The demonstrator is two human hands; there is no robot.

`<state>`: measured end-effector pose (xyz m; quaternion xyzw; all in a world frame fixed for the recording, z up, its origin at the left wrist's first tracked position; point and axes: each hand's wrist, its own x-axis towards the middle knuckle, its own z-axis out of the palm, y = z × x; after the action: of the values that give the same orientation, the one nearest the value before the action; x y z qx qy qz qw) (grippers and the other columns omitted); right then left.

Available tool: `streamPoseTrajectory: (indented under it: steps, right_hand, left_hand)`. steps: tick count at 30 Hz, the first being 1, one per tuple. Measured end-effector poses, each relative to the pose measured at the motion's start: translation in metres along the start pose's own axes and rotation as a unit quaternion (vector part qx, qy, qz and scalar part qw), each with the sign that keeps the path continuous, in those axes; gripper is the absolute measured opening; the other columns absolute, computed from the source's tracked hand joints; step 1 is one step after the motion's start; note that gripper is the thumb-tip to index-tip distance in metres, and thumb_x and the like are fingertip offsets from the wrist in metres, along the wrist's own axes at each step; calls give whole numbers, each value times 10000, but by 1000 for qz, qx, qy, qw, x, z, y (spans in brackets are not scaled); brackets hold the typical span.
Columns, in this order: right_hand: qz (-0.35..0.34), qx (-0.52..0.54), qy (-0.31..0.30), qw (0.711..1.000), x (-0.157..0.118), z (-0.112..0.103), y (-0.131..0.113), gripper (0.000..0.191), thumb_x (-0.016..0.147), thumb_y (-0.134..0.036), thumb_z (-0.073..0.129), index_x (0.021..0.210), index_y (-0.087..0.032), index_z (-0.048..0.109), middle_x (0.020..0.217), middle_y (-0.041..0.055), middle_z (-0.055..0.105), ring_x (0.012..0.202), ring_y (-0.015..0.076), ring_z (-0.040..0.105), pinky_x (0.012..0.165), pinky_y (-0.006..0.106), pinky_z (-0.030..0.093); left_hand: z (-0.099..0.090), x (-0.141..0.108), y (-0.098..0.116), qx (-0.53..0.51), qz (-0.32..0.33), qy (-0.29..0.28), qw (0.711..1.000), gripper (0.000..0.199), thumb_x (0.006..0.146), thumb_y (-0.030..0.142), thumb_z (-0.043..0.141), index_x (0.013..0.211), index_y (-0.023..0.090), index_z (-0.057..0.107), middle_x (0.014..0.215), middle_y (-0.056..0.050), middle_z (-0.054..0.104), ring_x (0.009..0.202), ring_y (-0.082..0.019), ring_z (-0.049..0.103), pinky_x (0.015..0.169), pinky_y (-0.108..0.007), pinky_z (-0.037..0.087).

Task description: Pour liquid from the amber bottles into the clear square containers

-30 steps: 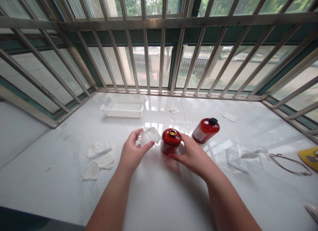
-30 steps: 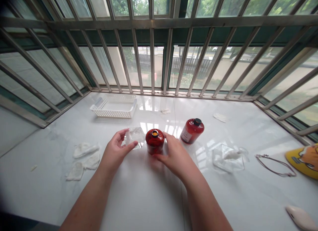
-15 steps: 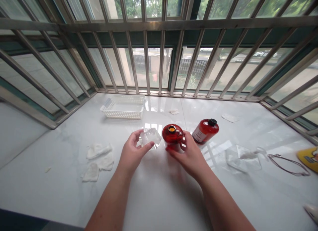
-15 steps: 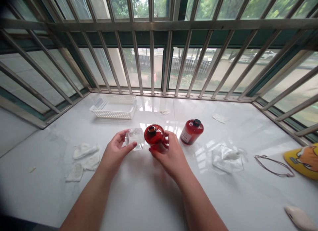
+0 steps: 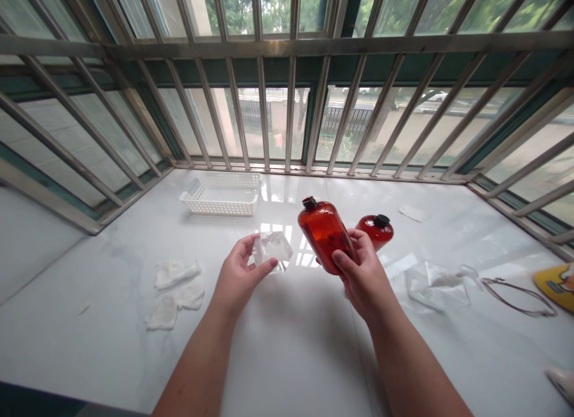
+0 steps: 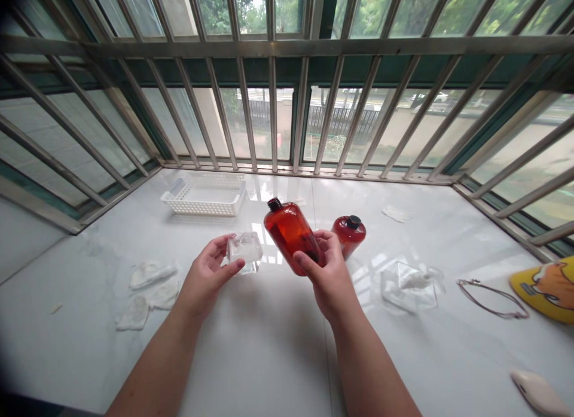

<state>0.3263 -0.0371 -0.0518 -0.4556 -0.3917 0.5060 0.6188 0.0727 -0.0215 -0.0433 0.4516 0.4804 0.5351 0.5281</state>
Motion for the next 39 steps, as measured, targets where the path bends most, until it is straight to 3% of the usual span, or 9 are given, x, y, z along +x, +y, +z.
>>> streamPoseTrajectory:
  steps: [5,10,17,25,31,39]
  right_hand:
    - [18,101,10,995,-2,3,-7,514,897,-669,856,1246,-341,668,1272,23,713,922,199,729,718,322,638]
    - [19,103,75,992,-1,3,-11,491,881,-662,876,1148,-289,703,1069,17,722,792,166,669,629,267,569]
    - [2,98,85,992,4,-2,-22,495,842,-642,916,1136,-298,716,1090,15,724,906,208,702,710,312,614]
    - [-15,61,90,994,9,-10,-19,491,848,-634,914,1182,-318,743,1148,30,739,965,227,713,665,288,591]
    - [-21,28,89,995,9,-11,-20,532,832,-626,929,1228,-316,757,1209,52,748,1048,248,735,779,327,628]
    - [-62,-5,90,994,6,-11,-23,452,899,-597,890,1253,-344,766,1077,25,729,1004,230,713,831,337,594]
  left_hand:
    - [-1,-1,0,-17,11,-32,999,747,753,450,1018,1376,213,679,1451,-169,716,1433,-388,629,1112,-466,571]
    - [0,-4,1,-17,13,-52,998,749,746,452,1026,1375,217,696,1475,-177,703,1444,-416,620,1082,-470,594]
    - [0,-6,3,-9,8,-64,998,726,719,441,1040,1344,234,734,1472,-164,709,1393,-424,665,1046,-472,626]
    - [0,-7,4,19,-9,-87,996,736,719,454,1039,1358,243,740,1452,-168,721,1358,-424,688,1027,-477,635]
    - [0,-8,2,34,-21,-98,994,757,705,446,1042,1371,249,741,1456,-161,718,1266,-405,736,991,-470,650]
    - [-5,-5,1,43,-14,-108,993,750,720,439,1040,1377,239,740,1443,-165,725,1322,-408,706,1048,-478,631]
